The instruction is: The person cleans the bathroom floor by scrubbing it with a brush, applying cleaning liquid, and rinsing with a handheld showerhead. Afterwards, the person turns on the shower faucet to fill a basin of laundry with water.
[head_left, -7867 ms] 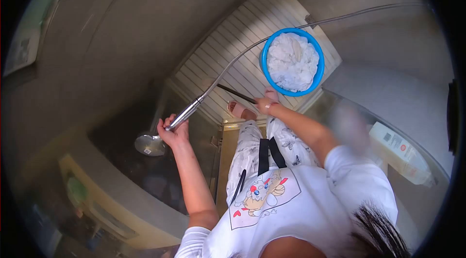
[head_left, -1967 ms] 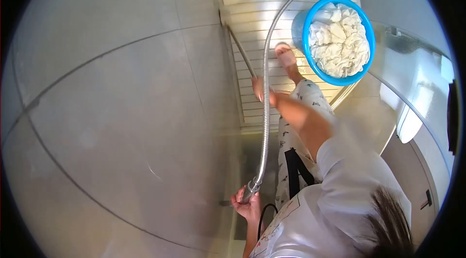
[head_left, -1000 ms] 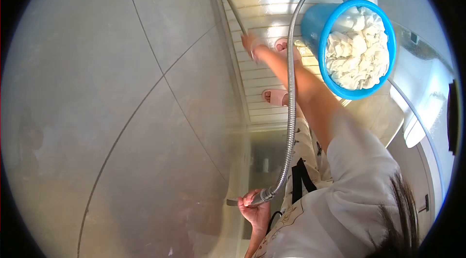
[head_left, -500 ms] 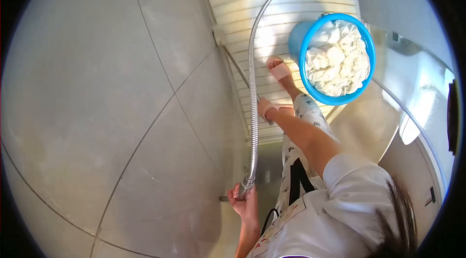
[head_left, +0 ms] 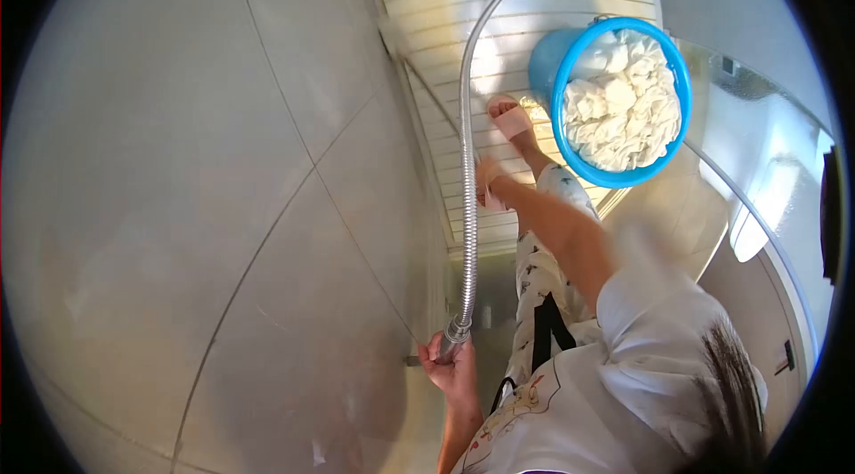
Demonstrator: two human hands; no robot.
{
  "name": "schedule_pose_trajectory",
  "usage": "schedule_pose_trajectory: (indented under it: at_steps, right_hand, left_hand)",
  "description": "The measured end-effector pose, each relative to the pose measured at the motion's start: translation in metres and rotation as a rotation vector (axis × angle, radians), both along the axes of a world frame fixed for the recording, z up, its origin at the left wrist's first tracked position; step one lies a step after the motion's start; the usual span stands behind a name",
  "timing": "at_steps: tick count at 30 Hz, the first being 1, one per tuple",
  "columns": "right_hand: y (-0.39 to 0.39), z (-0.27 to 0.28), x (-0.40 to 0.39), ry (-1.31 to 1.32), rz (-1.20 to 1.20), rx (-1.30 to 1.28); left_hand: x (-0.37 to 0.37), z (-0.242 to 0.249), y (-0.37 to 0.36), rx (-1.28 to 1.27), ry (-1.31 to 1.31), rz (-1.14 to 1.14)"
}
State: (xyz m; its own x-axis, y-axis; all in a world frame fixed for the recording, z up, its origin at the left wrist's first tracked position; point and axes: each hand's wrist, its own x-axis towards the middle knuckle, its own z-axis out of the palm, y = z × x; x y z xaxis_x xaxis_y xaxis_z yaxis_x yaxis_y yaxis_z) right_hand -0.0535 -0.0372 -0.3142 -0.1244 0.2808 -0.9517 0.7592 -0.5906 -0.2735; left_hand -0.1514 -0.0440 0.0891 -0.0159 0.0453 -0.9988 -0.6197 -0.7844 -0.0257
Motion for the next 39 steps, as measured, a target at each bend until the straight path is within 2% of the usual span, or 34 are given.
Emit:
schedule_pose_trajectory:
  at_steps: [1,2,4,7,9,11,14,17,19,20,22,24,26,28,29,31,32,37,39]
  right_hand:
    - [-0.053,0.014,0.000,-0.064,0.189,-0.041]
    - [-0.009,0.123,0.006,-0.151,0.003,-0.082]
    - [-0.068,0.109,0.004,-0.009,0.069,-0.317]
    - [-0.037,0.122,0.011,0.006,-0.176,0.106]
    - [0.019,0.130,0.032,0.015,-0.166,-0.249]
    - [0.046,0.130,0.052,0.037,-0.122,-0.325]
    - [0.070,0.142,0.087,-0.009,-0.101,-0.201]
    - [0.078,0.130,0.102,-0.017,-0.370,-0.025]
    - [0.131,0.150,0.107,0.011,-0.619,-0.350]
    - [0.138,0.111,0.108,0.058,-0.371,-0.105]
    - [0.178,0.094,0.115,0.047,-0.466,-0.057]
    - [0.243,0.117,0.122,-0.050,-0.823,-0.183]
    - [0.262,0.109,0.123,-0.048,-0.455,-0.114]
    - [0.271,0.109,0.127,0.032,0.304,-0.073]
    - [0.233,0.064,0.107,-0.008,0.481,0.147]
    - [0.167,0.041,0.069,-0.052,0.614,0.331]
    - [0.153,0.057,0.054,-0.052,0.567,0.297]
    - [0.205,0.065,0.076,-0.143,0.579,0.035]
    - [0.241,0.092,0.110,-0.200,0.593,0.010]
  left_hand:
    - [0.002,0.006,-0.001,-0.021,0.017,-0.031]
    - [0.002,0.010,-0.003,-0.020,0.008,-0.038]
    - [-0.003,0.013,-0.007,-0.004,-0.008,-0.059]
    - [-0.003,0.021,-0.009,0.122,-0.005,-0.095]
    - [0.003,0.024,0.002,0.105,0.021,-0.101]
    - [0.009,0.025,0.011,0.090,0.035,-0.100]
    - [0.020,0.033,0.023,0.084,0.017,-0.094]
    - [0.032,0.041,0.038,0.110,-0.050,-0.086]
    - [0.038,0.047,0.044,0.086,-0.068,-0.075]
    - [0.040,0.047,0.045,0.089,-0.034,-0.123]
    - [0.041,0.048,0.043,0.076,0.033,-0.217]
    - [0.040,0.048,0.044,0.056,0.018,-0.135]
    - [0.039,0.049,0.046,0.076,0.016,-0.076]
    - [0.041,0.051,0.049,0.145,0.014,-0.041]
    - [0.041,0.050,0.051,0.122,0.011,-0.032]
    - [0.041,0.050,0.053,0.075,0.007,-0.017]
    - [0.044,0.053,0.058,0.071,0.022,-0.051]
    - [0.055,0.064,0.078,0.136,0.021,-0.113]
    - [0.057,0.065,0.082,0.155,0.018,-0.145]
